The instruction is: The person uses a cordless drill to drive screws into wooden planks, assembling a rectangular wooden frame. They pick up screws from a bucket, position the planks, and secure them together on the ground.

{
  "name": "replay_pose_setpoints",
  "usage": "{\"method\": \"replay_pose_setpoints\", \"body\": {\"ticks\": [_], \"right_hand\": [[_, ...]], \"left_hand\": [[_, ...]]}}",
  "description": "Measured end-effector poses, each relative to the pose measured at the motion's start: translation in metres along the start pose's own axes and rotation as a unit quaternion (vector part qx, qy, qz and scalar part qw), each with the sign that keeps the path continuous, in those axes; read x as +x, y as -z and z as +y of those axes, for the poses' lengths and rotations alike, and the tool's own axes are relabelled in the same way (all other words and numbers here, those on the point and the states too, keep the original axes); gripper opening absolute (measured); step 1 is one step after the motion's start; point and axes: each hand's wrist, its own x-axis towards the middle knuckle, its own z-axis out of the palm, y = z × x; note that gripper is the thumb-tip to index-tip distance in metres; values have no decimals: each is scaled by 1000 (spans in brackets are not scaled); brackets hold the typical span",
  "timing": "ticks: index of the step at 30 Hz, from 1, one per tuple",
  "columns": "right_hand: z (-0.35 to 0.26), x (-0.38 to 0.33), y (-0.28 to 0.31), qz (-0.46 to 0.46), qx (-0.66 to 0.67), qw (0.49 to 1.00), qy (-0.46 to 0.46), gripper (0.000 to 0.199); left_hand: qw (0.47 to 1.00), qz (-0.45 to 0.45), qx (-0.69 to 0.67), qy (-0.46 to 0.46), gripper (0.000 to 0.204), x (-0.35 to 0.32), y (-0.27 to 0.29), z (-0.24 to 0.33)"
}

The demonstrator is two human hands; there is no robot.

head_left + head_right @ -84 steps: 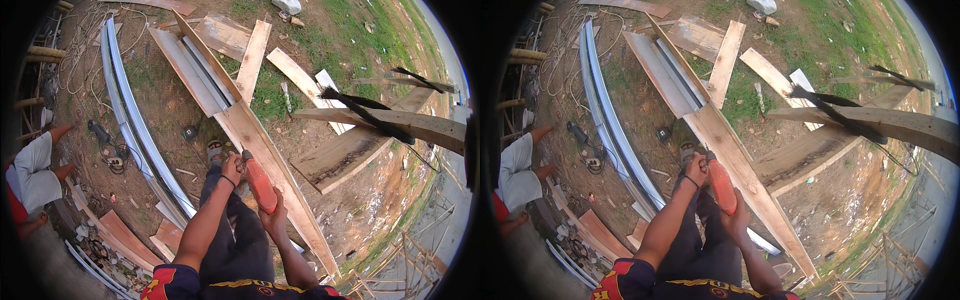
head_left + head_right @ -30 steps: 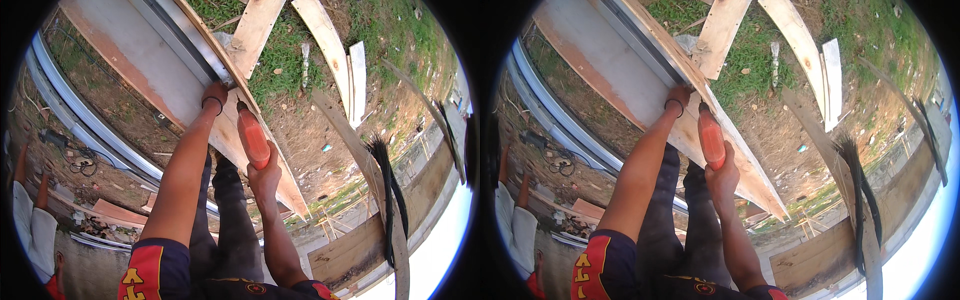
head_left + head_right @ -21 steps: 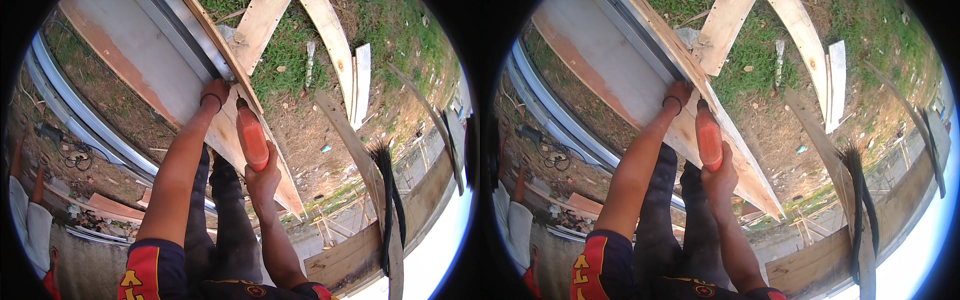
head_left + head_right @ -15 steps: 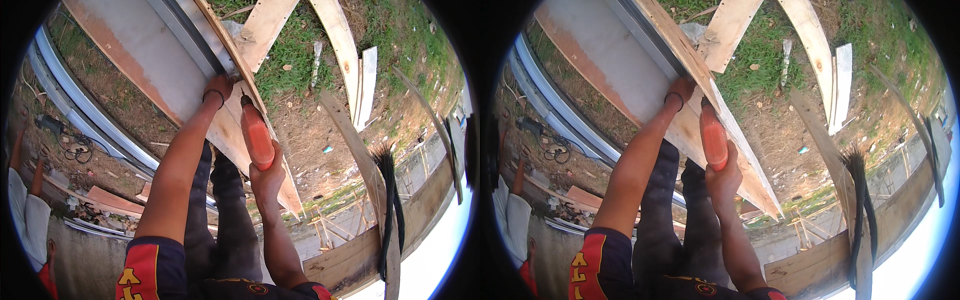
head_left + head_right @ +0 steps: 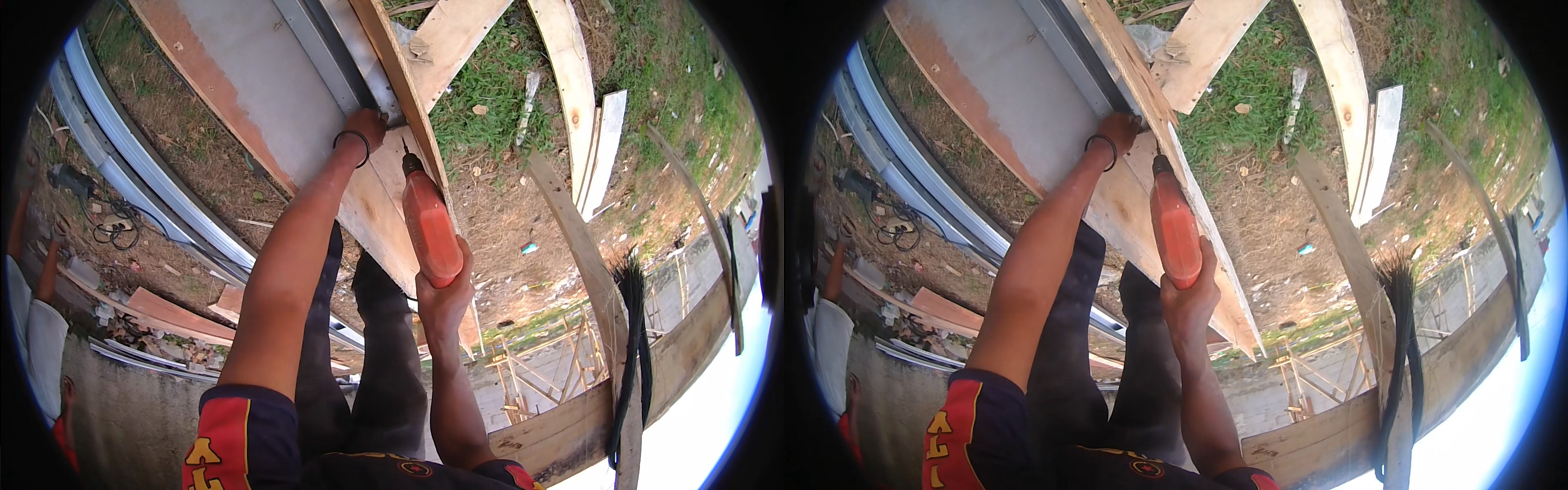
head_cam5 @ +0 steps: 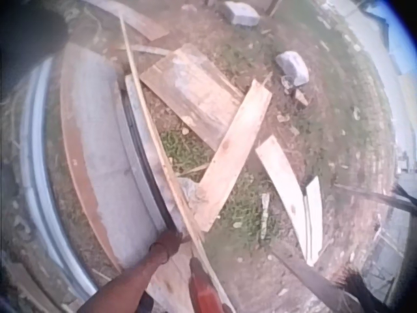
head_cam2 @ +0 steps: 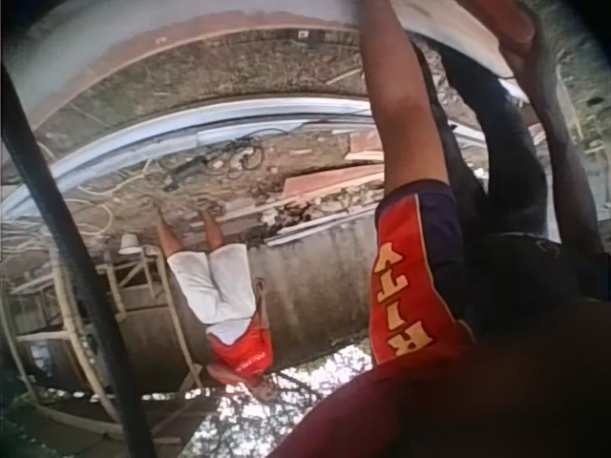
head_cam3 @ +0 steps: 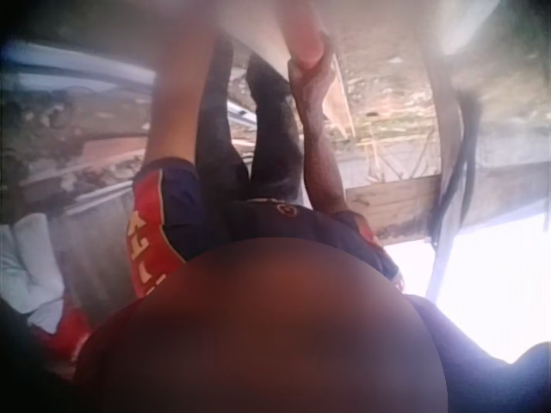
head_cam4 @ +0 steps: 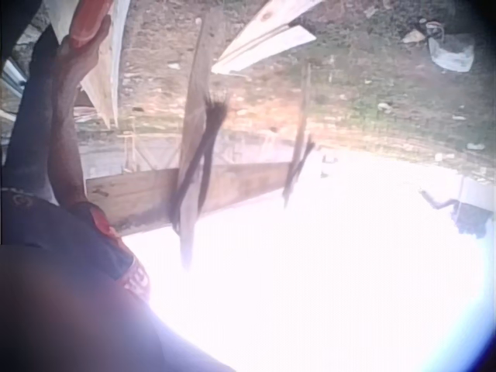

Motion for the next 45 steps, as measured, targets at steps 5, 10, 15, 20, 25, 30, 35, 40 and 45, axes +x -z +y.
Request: {"method": "replay_pose_setpoints", "body": {"ticks": [5,10,15,20,25,30,35,40,45], "right_hand": [[1,3,4,-4,1,1000,11,68],[2,-6,0,-6,10,1000,5,66],[1,-14,-8,17,-14,1000,15,68],[-2,-14,-12,34,-25,998,38,68],[-3,-13,-10,29,-28,999,26,68],[-4,-13,-12,33,-20,999,35,68],[-5,-12,-8,30,-21,999,26,68],[-4,-12,-6,26,-16,999,30,68],[-1,-16,-5,9,-27,999,30,69]], "left_hand": [[998,42,49,28,38,-4,-9,7],[994,79,54,47,35,-9,-13,5],[992,94,-17,84,36,-13,-10,7],[998,52,0,36,38,-13,-1,10],[999,27,18,-37,45,-17,6,6],[999,0,52,-15,52,-18,5,11],[998,-2,40,53,51,-19,1,20],[996,-2,22,86,44,-17,3,26],[996,7,10,92,45,-28,10,30]]}}
